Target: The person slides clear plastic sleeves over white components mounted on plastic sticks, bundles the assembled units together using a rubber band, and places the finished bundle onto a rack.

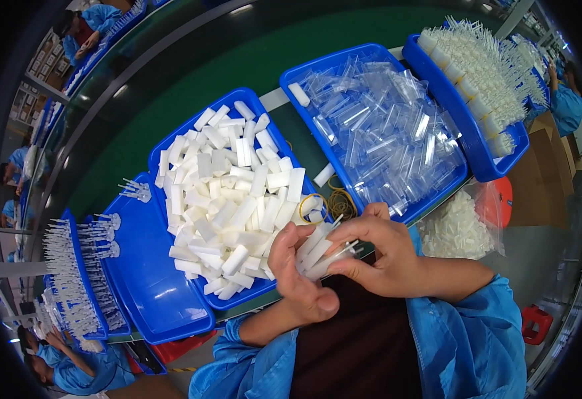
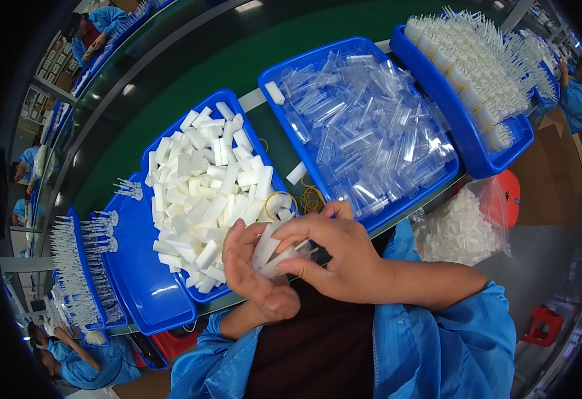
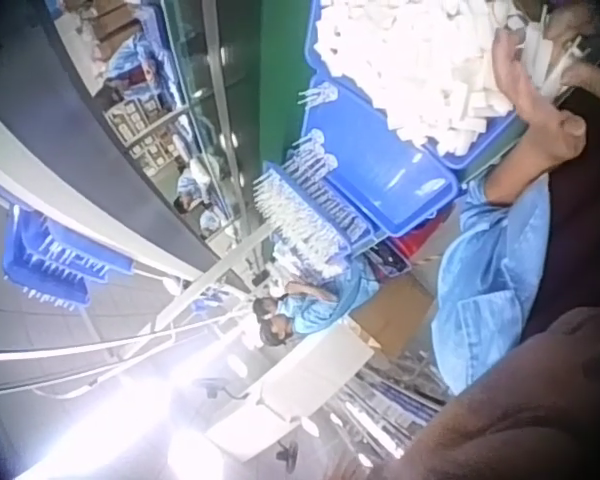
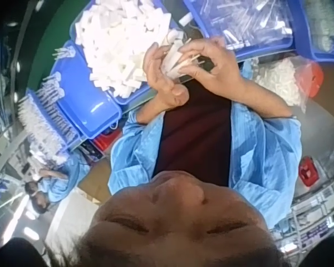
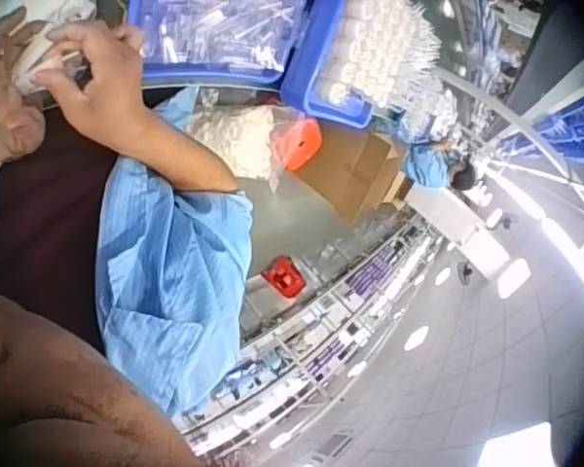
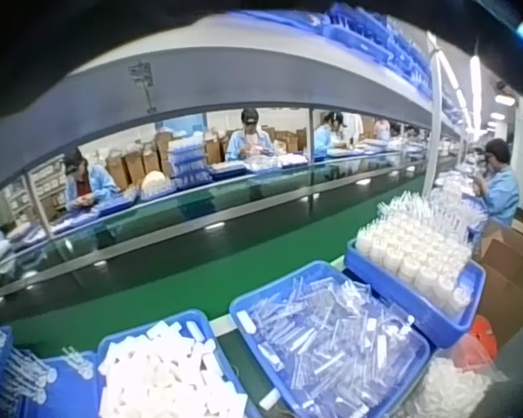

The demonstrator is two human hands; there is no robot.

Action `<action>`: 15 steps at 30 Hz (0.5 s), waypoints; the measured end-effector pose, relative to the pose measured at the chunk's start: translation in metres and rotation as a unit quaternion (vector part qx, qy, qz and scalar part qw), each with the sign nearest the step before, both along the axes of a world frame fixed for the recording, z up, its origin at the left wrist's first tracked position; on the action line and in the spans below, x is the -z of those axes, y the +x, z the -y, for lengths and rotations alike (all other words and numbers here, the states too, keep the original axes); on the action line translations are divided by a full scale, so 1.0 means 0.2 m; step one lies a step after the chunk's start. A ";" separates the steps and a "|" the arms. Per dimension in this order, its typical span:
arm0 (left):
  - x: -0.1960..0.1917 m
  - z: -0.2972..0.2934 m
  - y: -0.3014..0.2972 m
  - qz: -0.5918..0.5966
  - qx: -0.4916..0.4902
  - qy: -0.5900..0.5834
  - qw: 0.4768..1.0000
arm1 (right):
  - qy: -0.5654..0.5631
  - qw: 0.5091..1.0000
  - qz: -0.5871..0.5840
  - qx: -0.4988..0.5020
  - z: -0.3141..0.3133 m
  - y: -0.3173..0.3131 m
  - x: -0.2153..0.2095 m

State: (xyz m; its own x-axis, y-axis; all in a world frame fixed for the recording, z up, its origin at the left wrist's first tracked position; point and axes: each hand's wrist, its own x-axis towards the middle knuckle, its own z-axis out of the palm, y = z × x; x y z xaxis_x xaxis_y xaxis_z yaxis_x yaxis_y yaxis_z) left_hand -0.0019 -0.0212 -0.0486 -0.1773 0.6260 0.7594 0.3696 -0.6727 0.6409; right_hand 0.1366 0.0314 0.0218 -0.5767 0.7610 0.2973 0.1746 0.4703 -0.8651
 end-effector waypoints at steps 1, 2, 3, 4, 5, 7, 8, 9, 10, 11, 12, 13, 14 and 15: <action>-0.02 0.00 0.00 0.002 0.001 0.004 1.000 | 0.007 1.000 -0.002 -0.013 0.00 0.00 -0.02; -0.05 0.01 -0.01 0.038 0.024 -0.029 0.999 | 0.042 0.999 -0.003 -0.011 -0.01 0.00 -0.03; -0.08 0.01 -0.02 0.075 0.051 -0.062 0.994 | 0.045 0.999 0.000 -0.007 -0.01 0.00 -0.04; -0.11 0.02 -0.03 0.146 0.101 -0.099 0.979 | 0.101 0.995 0.007 -0.015 -0.02 0.00 -0.04; -0.12 0.02 -0.06 0.147 0.106 -0.096 0.979 | 0.155 0.988 0.014 -0.022 -0.02 0.00 -0.04; -0.14 0.02 -0.11 0.237 0.257 -0.225 0.909 | 0.165 0.986 0.007 -0.024 -0.05 0.00 -0.06; -0.17 0.02 -0.10 0.281 0.266 -0.239 0.890 | 0.161 0.986 0.012 -0.039 -0.06 0.00 -0.06; -0.18 0.02 -0.10 0.282 0.268 -0.238 0.890 | 0.156 0.986 0.017 -0.054 -0.06 0.00 -0.06; -0.18 0.02 -0.10 0.328 0.282 -0.264 0.862 | 0.157 0.986 0.019 -0.053 -0.07 0.00 -0.07; -0.19 0.02 -0.10 0.372 0.296 -0.291 0.830 | 0.168 0.984 0.018 -0.065 -0.08 -0.01 -0.07; -0.19 0.03 -0.11 0.373 0.296 -0.290 0.830 | 0.178 0.981 0.017 -0.078 -0.08 -0.01 -0.07; -0.20 0.03 -0.12 0.383 0.299 -0.299 0.821 | 0.178 0.981 0.018 -0.078 -0.09 -0.01 -0.08; -0.20 0.03 -0.12 0.393 0.302 -0.309 0.812 | 0.186 0.976 0.038 -0.107 -0.10 0.00 -0.09; -0.20 0.03 -0.12 0.393 0.301 -0.308 0.812 | 0.194 0.970 0.058 -0.138 -0.12 -0.01 -0.10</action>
